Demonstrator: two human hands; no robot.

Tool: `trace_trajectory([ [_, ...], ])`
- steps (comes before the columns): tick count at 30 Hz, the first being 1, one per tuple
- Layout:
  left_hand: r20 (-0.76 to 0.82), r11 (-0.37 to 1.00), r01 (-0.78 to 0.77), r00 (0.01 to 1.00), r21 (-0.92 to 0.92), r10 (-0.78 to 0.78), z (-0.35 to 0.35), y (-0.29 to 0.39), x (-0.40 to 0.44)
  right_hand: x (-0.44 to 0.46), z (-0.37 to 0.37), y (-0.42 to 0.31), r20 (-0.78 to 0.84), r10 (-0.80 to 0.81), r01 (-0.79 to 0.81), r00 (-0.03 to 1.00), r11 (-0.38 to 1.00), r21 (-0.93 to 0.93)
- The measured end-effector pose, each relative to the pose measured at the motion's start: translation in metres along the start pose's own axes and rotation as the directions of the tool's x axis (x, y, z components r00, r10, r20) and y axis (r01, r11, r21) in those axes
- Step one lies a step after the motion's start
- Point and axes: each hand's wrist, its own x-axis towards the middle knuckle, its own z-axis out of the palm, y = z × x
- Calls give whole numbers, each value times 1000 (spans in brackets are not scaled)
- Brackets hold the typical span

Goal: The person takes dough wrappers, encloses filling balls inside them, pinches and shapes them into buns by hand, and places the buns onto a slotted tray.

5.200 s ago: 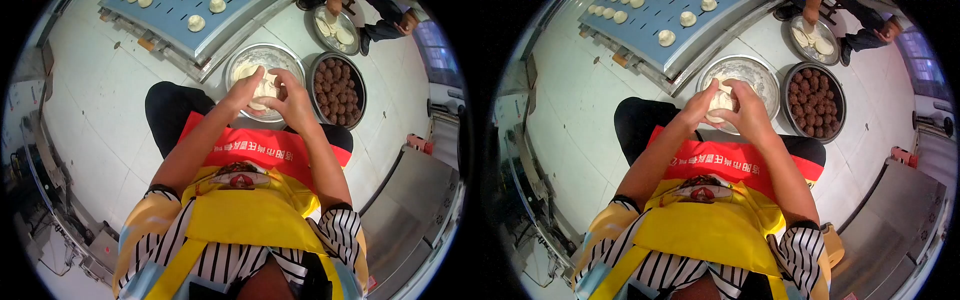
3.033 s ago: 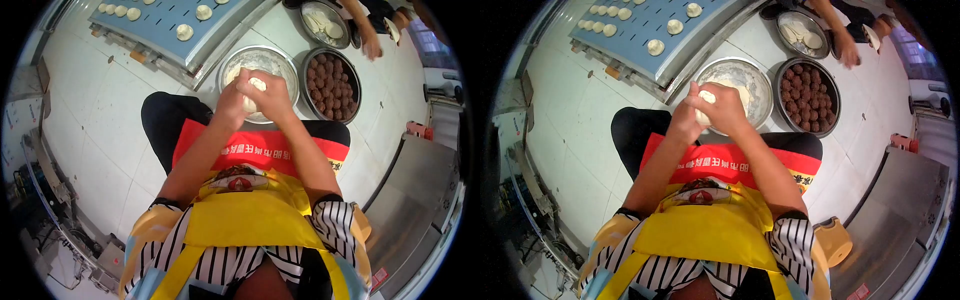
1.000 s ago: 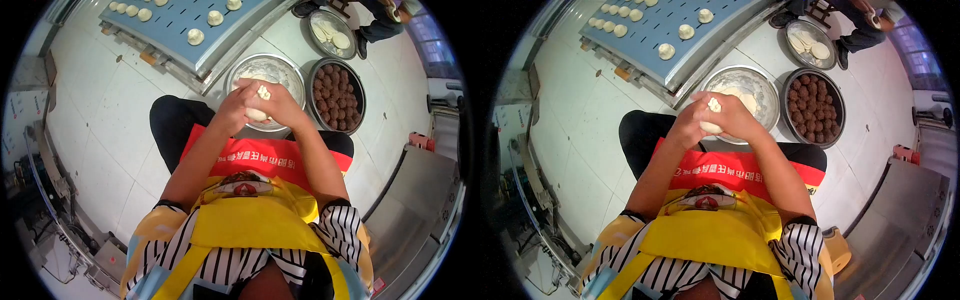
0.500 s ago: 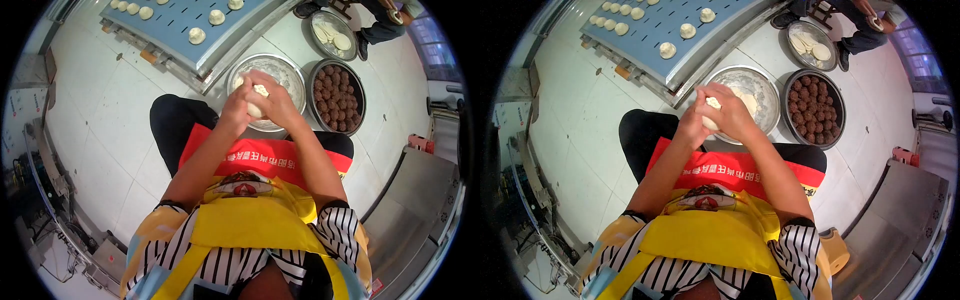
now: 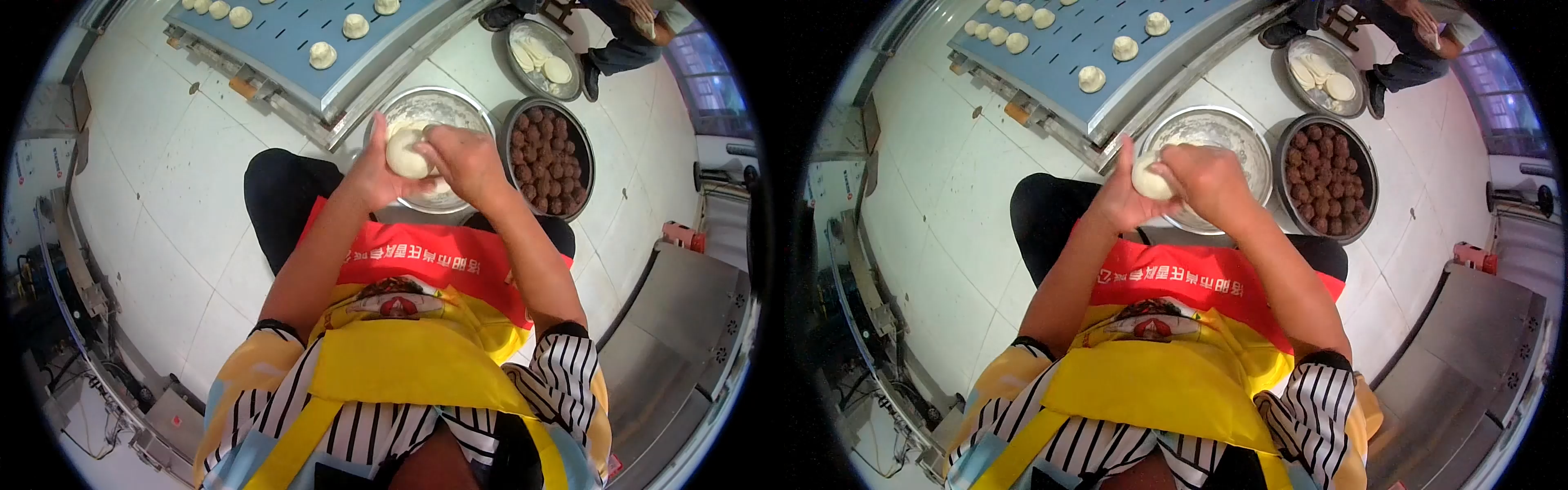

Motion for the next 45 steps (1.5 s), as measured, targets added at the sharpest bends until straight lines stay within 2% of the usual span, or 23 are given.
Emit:
trace_trajectory([
  [3,432,996,84,900,-31,-62,-39,-4,19,3,-6,4,23,53,-52,998,998,-35],
  [4,143,972,-191,975,140,171,-20,-13,14,3,-9,8,-17,74,-75,997,996,-44],
  [6,121,817,-558,829,142,545,0,-27,17,2,-13,15,-70,74,-77,995,996,-40],
  [12,333,991,-44,939,-129,85,-9,6,6,12,-19,4,28,-79,78,996,997,21],
  [15,368,911,-410,855,49,365,-5,2,10,9,-17,7,-53,258,-250,965,961,120],
  [16,334,650,-662,749,373,572,-3,1,15,6,-13,11,-60,379,-362,924,913,191],
  [17,599,-210,-684,398,699,695,-4,8,15,5,-7,15,14,527,-492,850,784,378],
  [20,861,-757,-418,327,501,390,-9,21,16,3,15,38,366,719,-637,591,138,758],
  [22,944,-899,-378,315,219,98,-17,30,19,5,12,66,724,551,-839,416,-75,540],
  [23,946,-890,-424,324,168,24,-18,30,18,3,9,76,855,427,-906,295,-159,392],
  [24,943,-873,-472,329,119,-49,-17,30,17,12,0,68,865,467,-975,183,-28,221],
  [25,939,-854,-516,321,63,-125,-16,30,19,14,-3,75,874,452,-982,177,20,188],
  [26,952,-861,-505,288,59,-104,-19,29,27,15,-6,89,857,431,-923,282,-121,364],
  [28,898,-719,-549,352,427,264,-17,15,31,17,-20,122,843,220,-699,491,-477,532],
  [29,809,-594,-549,399,588,432,-16,8,30,12,-10,126,808,389,-756,443,-322,570],
  [30,632,-280,-615,480,737,609,-16,2,31,9,-3,112,729,553,-805,403,-165,570],
  [31,438,227,-706,624,671,647,-17,-4,33,4,3,106,611,698,-848,374,-10,530],
  [33,173,917,-398,906,30,387,-18,-11,35,-24,32,142,539,681,-854,497,272,444],
  [36,137,967,-236,959,-92,247,-28,-17,40,-35,42,140,407,541,-626,736,772,106],
  [39,126,989,-145,981,-42,149,-26,-17,41,-26,19,87,495,384,-610,780,287,739],
  [41,219,993,-119,969,23,111,-24,-18,40,-32,27,52,429,315,-529,846,408,744],
  [42,133,993,-115,985,25,111,-16,-19,38,-27,22,39,476,423,-623,771,347,701],
  [45,-124,992,-118,985,49,123,22,-16,34,-23,21,21,219,610,-630,761,618,470],
])
